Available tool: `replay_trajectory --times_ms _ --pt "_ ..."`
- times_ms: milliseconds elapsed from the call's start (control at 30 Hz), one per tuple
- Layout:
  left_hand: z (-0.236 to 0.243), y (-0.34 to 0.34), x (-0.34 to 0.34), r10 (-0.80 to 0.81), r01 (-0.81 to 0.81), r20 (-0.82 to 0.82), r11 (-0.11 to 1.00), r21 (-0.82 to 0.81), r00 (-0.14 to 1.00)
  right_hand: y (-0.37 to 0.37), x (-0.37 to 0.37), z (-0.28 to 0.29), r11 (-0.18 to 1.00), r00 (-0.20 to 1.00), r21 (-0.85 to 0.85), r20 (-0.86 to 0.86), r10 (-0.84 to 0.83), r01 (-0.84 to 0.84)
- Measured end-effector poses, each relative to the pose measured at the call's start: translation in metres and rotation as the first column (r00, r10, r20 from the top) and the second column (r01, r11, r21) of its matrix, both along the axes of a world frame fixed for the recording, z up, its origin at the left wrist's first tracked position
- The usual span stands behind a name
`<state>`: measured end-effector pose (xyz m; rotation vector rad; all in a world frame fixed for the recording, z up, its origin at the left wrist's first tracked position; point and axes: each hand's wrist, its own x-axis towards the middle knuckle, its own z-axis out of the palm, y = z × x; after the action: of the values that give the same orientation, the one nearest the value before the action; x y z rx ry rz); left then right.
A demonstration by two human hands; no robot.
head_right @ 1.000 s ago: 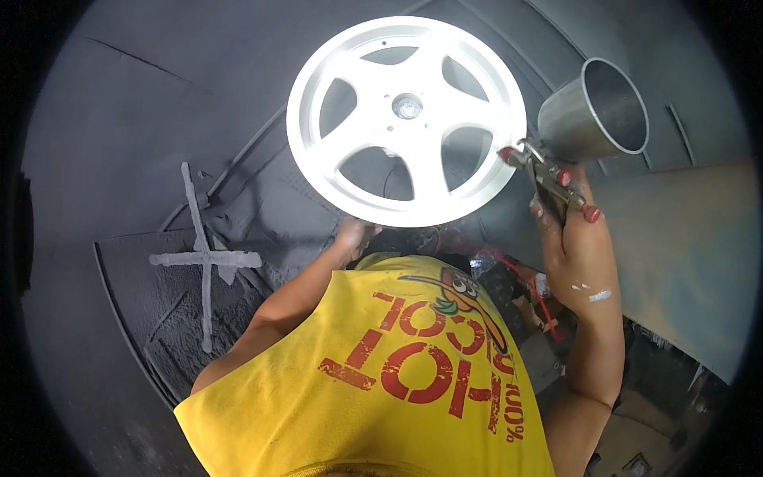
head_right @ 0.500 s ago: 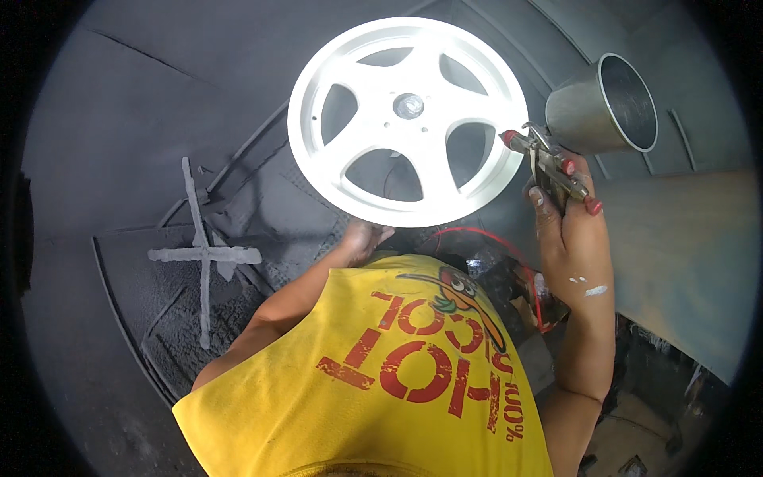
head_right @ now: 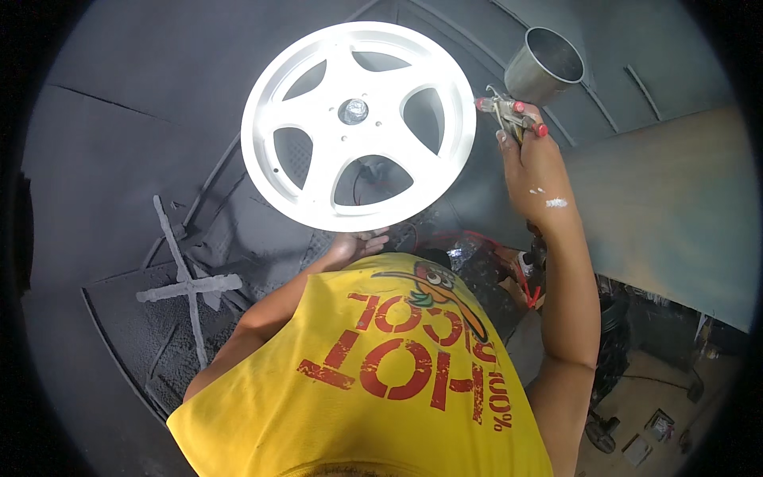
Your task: The person cleans a white car rim with a cloth, then pours liquid from a container into a spray gun and paints the rim.
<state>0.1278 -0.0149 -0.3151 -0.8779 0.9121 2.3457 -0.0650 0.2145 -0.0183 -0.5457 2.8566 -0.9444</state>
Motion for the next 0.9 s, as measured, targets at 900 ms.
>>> replay_trajectory --times_ms 900 --pt "-0.014 -0.125 0.011 0.617 -0.568 -0.061 0.676 -0.468 0.785 0.000 0.000 0.004 0.995 0.989 -0.088 0.136 0.048 -0.036"
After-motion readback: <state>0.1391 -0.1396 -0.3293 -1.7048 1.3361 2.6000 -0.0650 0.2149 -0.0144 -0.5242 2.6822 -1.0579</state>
